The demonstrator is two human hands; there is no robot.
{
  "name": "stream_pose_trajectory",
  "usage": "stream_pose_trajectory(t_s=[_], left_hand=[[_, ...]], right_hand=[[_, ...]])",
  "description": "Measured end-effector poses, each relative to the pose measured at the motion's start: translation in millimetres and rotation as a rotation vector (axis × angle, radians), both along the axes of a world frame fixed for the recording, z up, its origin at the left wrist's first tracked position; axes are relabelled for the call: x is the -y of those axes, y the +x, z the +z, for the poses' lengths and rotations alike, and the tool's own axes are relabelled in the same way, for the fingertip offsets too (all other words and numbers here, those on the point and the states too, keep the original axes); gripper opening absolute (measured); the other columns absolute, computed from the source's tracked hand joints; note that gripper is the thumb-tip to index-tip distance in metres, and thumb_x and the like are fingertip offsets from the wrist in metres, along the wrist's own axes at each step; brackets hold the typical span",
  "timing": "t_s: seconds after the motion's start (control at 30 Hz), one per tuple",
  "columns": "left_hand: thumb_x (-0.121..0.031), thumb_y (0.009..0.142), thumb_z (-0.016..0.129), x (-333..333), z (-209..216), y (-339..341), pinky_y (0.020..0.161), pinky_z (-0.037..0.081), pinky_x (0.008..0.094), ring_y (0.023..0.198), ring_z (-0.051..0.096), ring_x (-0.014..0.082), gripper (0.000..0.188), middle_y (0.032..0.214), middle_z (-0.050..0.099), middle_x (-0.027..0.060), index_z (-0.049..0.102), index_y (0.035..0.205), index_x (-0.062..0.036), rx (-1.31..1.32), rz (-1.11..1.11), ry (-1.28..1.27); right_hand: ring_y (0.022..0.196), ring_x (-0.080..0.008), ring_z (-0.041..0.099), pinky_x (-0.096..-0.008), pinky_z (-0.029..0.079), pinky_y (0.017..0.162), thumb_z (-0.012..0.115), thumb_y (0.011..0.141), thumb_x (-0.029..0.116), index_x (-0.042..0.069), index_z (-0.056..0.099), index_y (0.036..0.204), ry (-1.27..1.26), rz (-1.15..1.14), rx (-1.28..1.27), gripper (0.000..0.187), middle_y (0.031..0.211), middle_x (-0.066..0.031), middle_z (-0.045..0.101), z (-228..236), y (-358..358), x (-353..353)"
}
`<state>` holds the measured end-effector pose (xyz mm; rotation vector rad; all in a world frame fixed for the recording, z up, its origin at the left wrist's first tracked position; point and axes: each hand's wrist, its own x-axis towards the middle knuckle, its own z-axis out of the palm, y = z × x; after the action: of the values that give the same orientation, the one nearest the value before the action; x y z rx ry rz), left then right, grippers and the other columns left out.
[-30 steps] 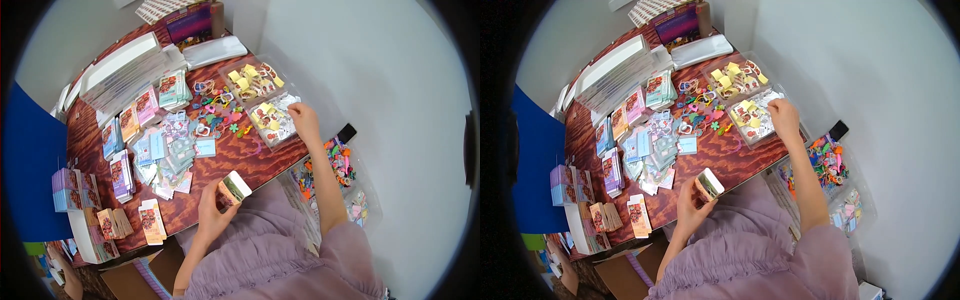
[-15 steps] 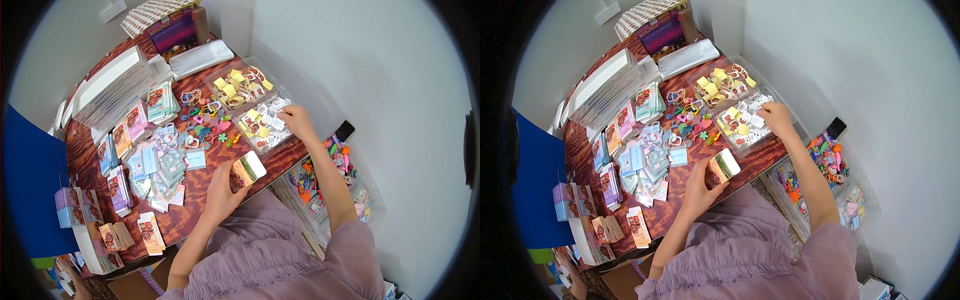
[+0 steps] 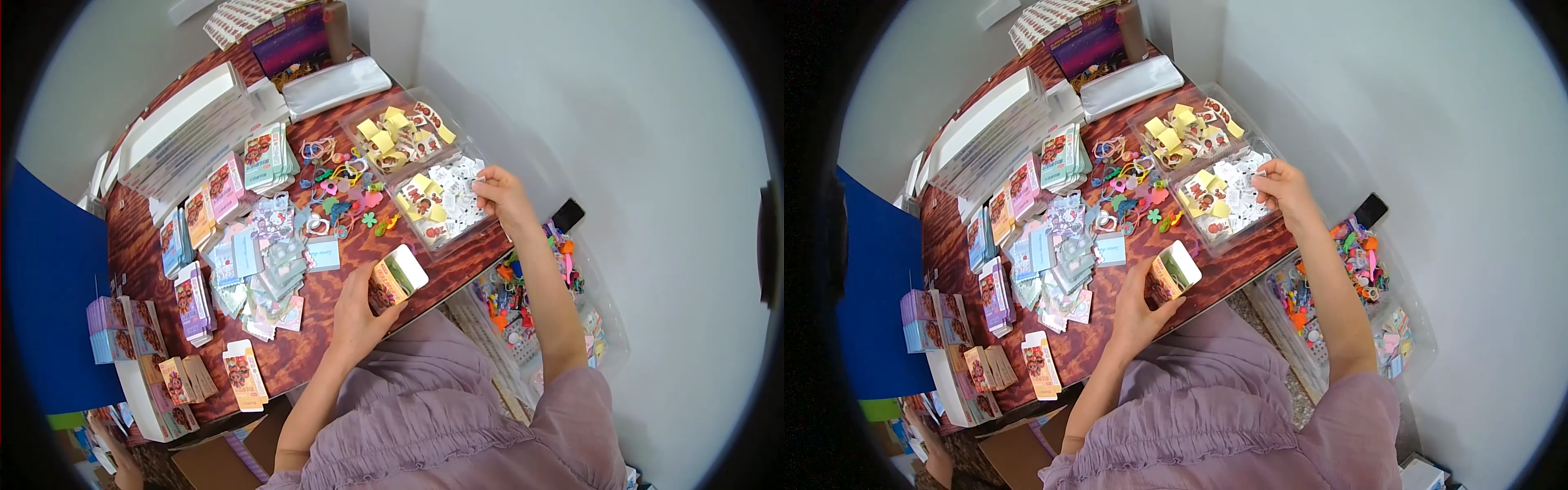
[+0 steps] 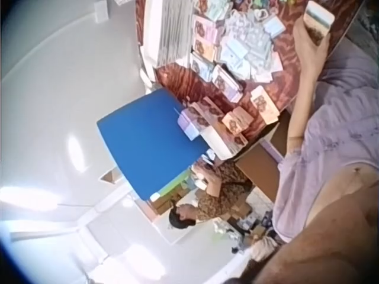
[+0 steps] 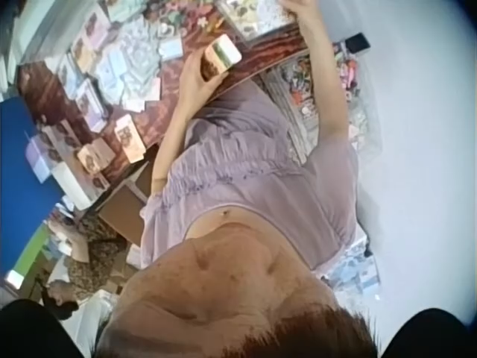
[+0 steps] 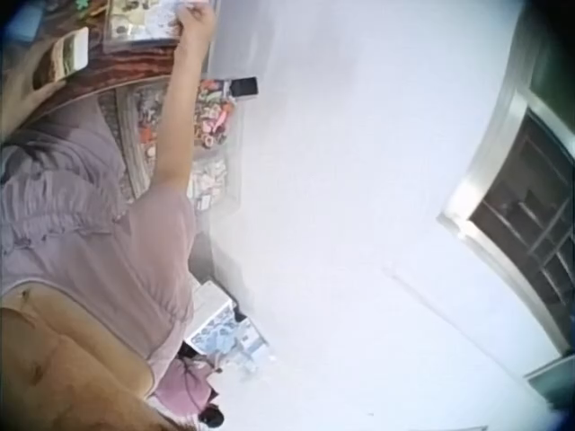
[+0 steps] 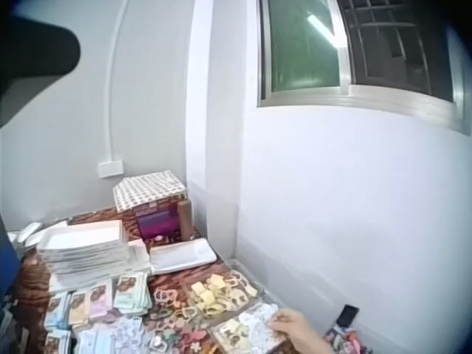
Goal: Sorting various stationery items and stickers and placing them into small individual packaging bags.
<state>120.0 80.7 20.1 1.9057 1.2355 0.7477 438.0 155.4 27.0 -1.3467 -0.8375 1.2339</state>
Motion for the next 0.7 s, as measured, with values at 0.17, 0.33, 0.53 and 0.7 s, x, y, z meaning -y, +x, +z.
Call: stream_pose_trajectory(t_s=[0.17,0.33,0.53,0.7], left_hand=[[-0.016,0.074,0.083,3,-1,-5,0.094,0.048,0.0419,0.111,0.058,0.0362,0.071,0.122,0.057,0.0189,0.047,0.134,-0.0007,0.005,0.009,-0.010],[-0.015,0.074,0.083,5,-2,-7,0.095,0.048,0.0421,0.112,0.058,0.0358,0.072,0.123,0.057,0.0190,0.047,0.135,-0.0007,0.016,0.013,-0.028],[-0.014,0.073,0.084,7,1,-3,0.095,0.048,0.0406,0.111,0.059,0.0342,0.073,0.121,0.058,0.0181,0.047,0.135,-0.0010,0.005,0.012,-0.007],[-0.013,0.072,0.085,6,1,-1,0.095,0.049,0.0393,0.111,0.060,0.0322,0.074,0.121,0.059,0.0168,0.048,0.136,-0.0013,0.020,0.001,0.011]], right_hand=[[0.059,-0.0059,0.057,-0.0182,0.038,0.049,0.070,0.088,0.006,0.005,0.063,0.092,-0.013,-0.002,0.070,0.008,0.075,0.0018,0.062,1,10,-2],[0.060,-0.0050,0.055,-0.0193,0.038,0.050,0.071,0.086,0.007,0.005,0.065,0.094,0.028,0.123,0.231,0.010,0.074,0.0024,0.061,-5,3,-7],[0.062,-0.0043,0.053,-0.0200,0.039,0.049,0.072,0.086,0.011,0.004,0.069,0.101,-0.147,0.252,0.309,0.017,0.076,0.0024,0.062,-1,-24,-32],[0.052,-0.0096,0.058,-0.0245,0.034,0.041,0.077,0.080,0.012,-0.001,0.068,0.093,-0.292,0.180,0.238,0.020,0.069,-0.0032,0.062,-17,-40,-61]])
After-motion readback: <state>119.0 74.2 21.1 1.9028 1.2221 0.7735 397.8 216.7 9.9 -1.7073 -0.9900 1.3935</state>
